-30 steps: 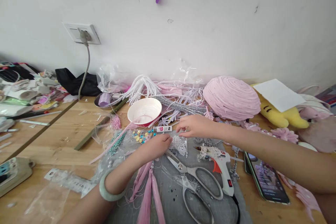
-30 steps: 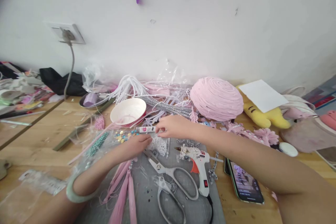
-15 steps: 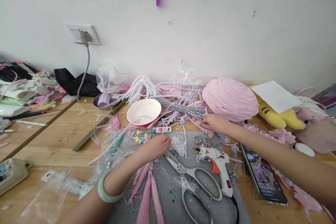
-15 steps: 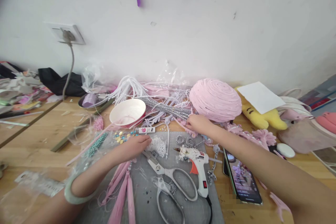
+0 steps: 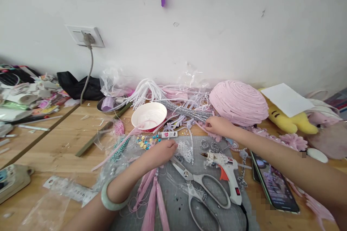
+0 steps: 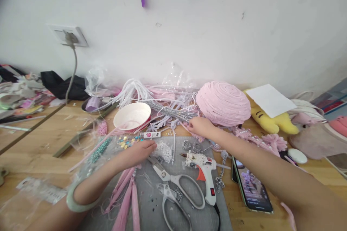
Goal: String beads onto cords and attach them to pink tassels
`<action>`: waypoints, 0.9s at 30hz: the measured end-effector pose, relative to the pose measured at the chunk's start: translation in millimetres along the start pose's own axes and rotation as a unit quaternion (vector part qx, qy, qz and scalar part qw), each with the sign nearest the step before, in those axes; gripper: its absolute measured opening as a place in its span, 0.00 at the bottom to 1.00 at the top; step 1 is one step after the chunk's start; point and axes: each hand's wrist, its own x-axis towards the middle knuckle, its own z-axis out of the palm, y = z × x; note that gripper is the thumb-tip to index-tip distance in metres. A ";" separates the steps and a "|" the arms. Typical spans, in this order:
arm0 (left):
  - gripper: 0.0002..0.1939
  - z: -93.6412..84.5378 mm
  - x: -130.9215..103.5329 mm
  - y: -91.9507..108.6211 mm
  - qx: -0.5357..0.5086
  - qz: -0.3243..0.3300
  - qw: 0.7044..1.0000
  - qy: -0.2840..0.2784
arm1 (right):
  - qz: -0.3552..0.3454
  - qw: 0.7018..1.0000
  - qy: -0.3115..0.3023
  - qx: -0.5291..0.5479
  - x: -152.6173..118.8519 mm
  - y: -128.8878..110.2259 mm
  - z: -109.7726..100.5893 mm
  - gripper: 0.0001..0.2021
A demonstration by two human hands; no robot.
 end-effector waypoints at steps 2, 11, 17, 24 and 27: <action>0.16 0.2 0.0 -0.4 0.002 0.003 1.000 -0.001 | -0.021 1.000 0.020 0.002 4.1 -9.6 -1.2 0.14; 0.16 1.1 -0.1 -2.0 0.013 0.017 1.000 0.005 | -0.094 0.995 0.030 0.007 30.9 -26.8 14.2 0.12; 0.17 0.4 -0.3 -0.4 0.010 0.018 1.000 0.003 | -0.109 0.993 0.026 0.035 34.6 -20.0 18.6 0.11; 0.17 -0.9 -1.8 1.5 0.021 0.019 1.000 -0.002 | -0.136 0.981 0.050 0.126 16.1 -41.0 -4.3 0.08; 0.17 -0.9 -0.7 0.4 0.028 0.025 0.999 -0.001 | -0.223 0.960 0.027 0.167 -3.0 -59.9 -25.2 0.08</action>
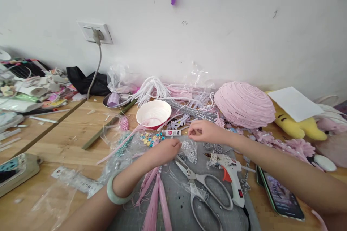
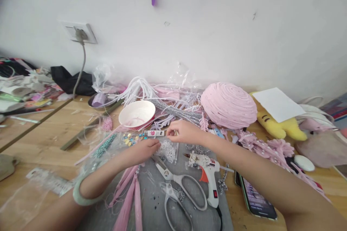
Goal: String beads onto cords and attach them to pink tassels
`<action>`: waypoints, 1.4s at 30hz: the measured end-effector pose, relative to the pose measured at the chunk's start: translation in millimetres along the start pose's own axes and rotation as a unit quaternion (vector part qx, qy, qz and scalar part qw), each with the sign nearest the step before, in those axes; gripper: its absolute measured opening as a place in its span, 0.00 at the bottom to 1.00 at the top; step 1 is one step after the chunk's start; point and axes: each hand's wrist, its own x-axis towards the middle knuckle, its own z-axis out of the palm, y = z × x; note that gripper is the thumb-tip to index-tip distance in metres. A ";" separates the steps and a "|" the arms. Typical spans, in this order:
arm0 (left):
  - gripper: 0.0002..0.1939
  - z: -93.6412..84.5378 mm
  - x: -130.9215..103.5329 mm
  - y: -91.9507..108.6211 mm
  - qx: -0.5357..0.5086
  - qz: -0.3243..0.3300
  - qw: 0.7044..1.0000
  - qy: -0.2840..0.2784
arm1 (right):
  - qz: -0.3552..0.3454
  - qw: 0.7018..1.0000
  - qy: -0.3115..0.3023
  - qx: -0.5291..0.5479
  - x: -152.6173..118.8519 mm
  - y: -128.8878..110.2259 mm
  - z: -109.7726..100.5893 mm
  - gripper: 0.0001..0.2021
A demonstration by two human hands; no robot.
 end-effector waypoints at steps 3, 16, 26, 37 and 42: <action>0.17 -0.1 0.7 -0.6 0.007 0.005 1.000 0.000 | -0.040 0.998 -0.039 0.011 -1.8 -16.0 -6.8 0.07; 0.17 -1.4 -0.8 2.9 0.020 0.004 1.000 -0.002 | 0.006 0.984 -0.105 -0.143 30.3 31.9 25.2 0.08; 0.16 0.0 1.1 0.6 0.013 0.005 1.000 -0.002 | -0.005 0.975 -0.139 -0.172 42.5 34.2 25.7 0.09; 0.17 -1.2 -0.6 2.7 0.019 -0.005 1.000 -0.003 | -0.022 0.985 -0.127 -0.115 55.5 45.2 36.0 0.09; 0.17 -2.2 -1.2 3.0 0.022 -0.004 1.000 -0.001 | -0.003 0.994 -0.091 -0.053 50.0 40.0 26.0 0.07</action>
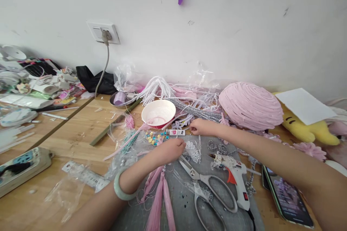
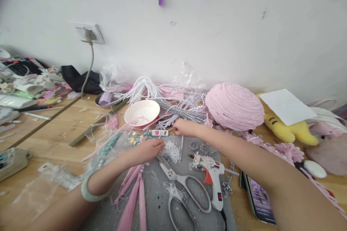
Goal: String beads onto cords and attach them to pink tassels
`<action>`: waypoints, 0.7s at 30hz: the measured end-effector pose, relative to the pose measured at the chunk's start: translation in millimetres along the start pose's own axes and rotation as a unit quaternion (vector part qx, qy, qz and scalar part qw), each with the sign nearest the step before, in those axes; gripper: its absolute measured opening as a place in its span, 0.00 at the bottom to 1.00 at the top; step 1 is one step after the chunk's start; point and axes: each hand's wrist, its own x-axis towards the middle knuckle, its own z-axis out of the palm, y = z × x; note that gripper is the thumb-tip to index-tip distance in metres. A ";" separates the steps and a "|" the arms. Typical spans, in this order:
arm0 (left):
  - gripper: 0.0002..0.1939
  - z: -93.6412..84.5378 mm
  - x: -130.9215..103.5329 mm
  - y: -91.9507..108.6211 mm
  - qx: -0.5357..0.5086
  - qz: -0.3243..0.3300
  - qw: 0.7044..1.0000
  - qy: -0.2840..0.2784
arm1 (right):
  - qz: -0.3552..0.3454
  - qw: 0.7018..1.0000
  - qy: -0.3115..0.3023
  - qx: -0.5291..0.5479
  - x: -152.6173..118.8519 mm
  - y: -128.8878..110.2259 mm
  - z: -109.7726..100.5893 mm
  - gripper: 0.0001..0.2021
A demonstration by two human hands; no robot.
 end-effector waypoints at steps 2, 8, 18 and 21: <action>0.17 0.2 0.2 -0.5 0.001 0.004 1.000 0.001 | -0.001 0.999 0.015 0.035 -9.9 -10.9 -14.0 0.08; 0.14 4.5 2.9 -5.3 0.012 0.027 1.000 0.003 | -0.049 0.992 -0.029 0.111 -39.5 -57.8 -45.2 0.05; 0.18 4.5 2.1 -5.3 0.009 0.023 1.000 0.008 | 0.088 0.995 -0.003 0.052 -12.5 -13.0 -8.8 0.07; 0.18 2.9 1.3 -3.7 0.004 0.013 1.000 0.006 | 0.083 0.995 -0.044 0.028 -4.8 -14.5 -2.9 0.07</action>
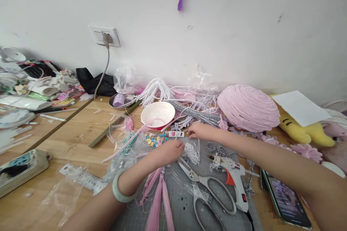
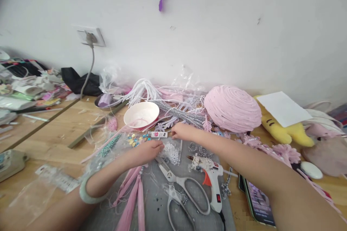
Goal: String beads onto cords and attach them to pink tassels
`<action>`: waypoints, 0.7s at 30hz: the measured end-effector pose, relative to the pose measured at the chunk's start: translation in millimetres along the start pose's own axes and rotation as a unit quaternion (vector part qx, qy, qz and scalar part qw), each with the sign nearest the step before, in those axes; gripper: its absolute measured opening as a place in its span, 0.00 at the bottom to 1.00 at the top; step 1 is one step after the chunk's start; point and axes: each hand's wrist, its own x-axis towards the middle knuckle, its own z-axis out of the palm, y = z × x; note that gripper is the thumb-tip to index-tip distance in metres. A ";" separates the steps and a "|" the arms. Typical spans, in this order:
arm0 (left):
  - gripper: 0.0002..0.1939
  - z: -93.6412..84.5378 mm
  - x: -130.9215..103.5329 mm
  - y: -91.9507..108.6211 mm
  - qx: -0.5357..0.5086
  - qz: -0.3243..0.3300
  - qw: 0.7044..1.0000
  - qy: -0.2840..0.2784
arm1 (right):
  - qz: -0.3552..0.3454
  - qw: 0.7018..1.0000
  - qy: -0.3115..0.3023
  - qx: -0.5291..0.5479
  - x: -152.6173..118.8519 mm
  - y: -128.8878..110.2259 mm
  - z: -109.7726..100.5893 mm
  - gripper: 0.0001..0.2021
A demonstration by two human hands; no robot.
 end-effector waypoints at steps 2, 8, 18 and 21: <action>0.18 -0.6 -0.2 0.6 -0.001 -0.004 1.000 -0.001 | 0.001 1.000 -0.027 -0.015 3.3 -4.7 0.4 0.08; 0.17 -0.6 -0.5 0.2 0.000 0.003 1.000 -0.003 | -0.014 0.996 -0.086 -0.004 13.1 -2.7 1.8 0.13; 0.16 0.8 -0.2 -0.9 0.002 0.009 1.000 0.009 | -0.084 0.988 0.002 0.127 -17.8 -14.4 -36.4 0.12; 0.16 2.3 0.4 -3.2 -0.002 0.021 1.000 0.010 | -0.105 0.986 -0.006 0.129 -32.9 -24.5 -44.5 0.12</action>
